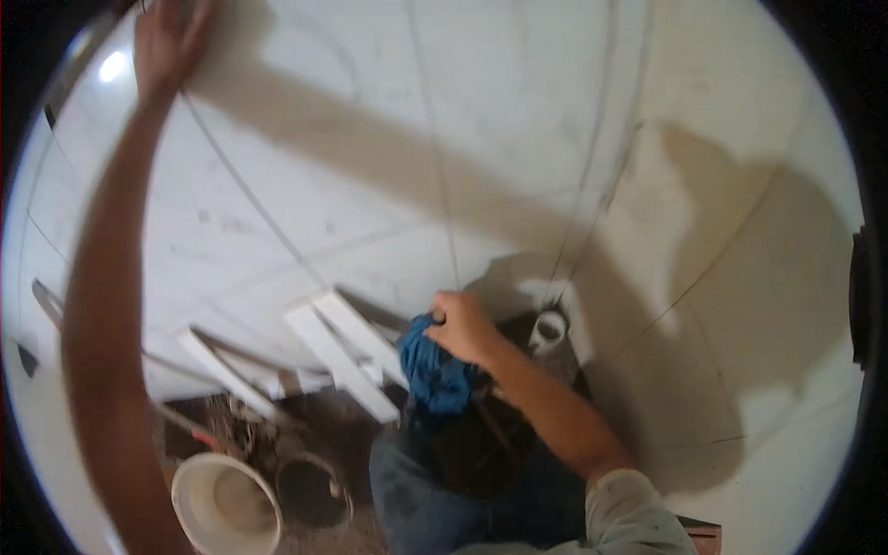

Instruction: The person taps a wall tile into position using a rubber mallet, clears excess mortar along the joints by hand, wipes the tiled wall with a cloth, and fits tile pieces onto the wall by hand.

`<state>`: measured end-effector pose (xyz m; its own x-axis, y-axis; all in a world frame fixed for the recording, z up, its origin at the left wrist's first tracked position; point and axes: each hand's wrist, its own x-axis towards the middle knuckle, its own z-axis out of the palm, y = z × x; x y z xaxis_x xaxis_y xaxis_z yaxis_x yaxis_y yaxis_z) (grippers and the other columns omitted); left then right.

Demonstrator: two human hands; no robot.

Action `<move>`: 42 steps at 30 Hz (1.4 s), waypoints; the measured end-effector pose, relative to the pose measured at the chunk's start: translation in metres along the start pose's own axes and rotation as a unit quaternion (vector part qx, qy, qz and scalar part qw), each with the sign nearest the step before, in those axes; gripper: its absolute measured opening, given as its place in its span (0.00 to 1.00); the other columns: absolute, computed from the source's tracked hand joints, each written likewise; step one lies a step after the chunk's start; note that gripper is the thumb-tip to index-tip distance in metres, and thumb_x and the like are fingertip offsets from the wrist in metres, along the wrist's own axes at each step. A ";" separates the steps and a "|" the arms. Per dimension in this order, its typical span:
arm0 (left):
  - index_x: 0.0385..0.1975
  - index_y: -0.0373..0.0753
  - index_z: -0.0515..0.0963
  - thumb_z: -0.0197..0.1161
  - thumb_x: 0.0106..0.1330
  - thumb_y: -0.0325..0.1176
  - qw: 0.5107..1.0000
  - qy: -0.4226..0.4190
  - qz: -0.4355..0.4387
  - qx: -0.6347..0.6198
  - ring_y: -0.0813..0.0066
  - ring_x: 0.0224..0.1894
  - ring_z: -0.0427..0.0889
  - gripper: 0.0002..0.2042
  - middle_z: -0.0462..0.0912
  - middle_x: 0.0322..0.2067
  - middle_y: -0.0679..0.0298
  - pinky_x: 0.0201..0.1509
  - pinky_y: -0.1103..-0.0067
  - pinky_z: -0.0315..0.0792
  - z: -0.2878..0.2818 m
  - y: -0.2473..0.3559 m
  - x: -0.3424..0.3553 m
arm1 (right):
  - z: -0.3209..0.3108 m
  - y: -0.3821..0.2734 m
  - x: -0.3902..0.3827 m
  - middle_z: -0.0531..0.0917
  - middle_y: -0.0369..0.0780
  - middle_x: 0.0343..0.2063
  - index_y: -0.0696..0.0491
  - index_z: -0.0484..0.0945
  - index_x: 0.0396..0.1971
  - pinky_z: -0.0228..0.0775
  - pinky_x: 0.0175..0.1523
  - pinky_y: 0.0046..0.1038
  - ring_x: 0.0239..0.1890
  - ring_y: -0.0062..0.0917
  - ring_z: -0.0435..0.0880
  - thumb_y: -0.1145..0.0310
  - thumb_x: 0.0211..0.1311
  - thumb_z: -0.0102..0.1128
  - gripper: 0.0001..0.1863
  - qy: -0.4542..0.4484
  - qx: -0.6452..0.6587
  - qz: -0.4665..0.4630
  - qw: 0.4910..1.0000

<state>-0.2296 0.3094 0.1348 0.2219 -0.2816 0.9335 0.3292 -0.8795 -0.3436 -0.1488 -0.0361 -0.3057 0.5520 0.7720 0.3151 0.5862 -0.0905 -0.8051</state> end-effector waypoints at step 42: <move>0.70 0.44 0.66 0.48 0.75 0.51 0.988 0.025 0.119 0.096 0.57 0.76 0.58 0.28 0.65 0.72 0.61 0.76 0.57 0.52 -0.003 0.074 -0.090 | -0.361 -0.072 0.173 0.73 0.59 0.59 0.57 0.76 0.58 0.69 0.61 0.49 0.61 0.55 0.71 0.43 0.52 0.69 0.40 0.535 -0.412 -0.313 0.668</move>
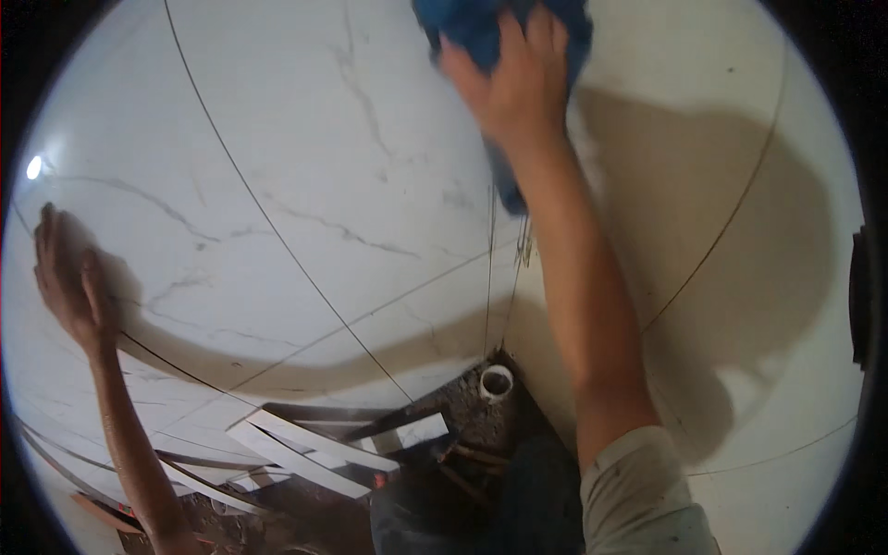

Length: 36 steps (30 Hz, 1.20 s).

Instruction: The person taps a wall tile into position using a rubber mallet, clears excess mortar along the joints by hand, wipes the tiled wall with a cloth, and fits tile pieces onto the wall by hand.

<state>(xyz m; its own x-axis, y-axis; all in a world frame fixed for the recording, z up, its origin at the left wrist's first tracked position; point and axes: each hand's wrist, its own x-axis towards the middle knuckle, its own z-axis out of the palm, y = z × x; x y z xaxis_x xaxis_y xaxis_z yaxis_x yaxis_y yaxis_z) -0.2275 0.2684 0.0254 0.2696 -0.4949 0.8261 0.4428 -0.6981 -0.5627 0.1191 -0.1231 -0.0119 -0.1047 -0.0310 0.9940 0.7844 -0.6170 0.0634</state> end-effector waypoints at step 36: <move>0.70 0.47 0.67 0.40 0.78 0.52 0.999 -0.003 -0.039 0.022 0.62 0.76 0.58 0.27 0.67 0.71 0.62 0.79 0.58 0.47 0.007 0.009 -0.014 | -0.106 -0.069 -0.354 0.76 0.64 0.56 0.59 0.55 0.73 0.74 0.61 0.45 0.56 0.58 0.79 0.63 0.47 0.72 0.53 -0.208 0.119 0.407 0.882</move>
<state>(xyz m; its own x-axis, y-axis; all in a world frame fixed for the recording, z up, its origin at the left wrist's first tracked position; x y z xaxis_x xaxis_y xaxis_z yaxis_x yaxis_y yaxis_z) -0.2218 0.2726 0.0092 0.2378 -0.4364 0.8678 0.5001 -0.7108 -0.4946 0.0373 -0.1532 -0.3774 0.7454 -0.0663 0.6633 0.6082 -0.3397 -0.7174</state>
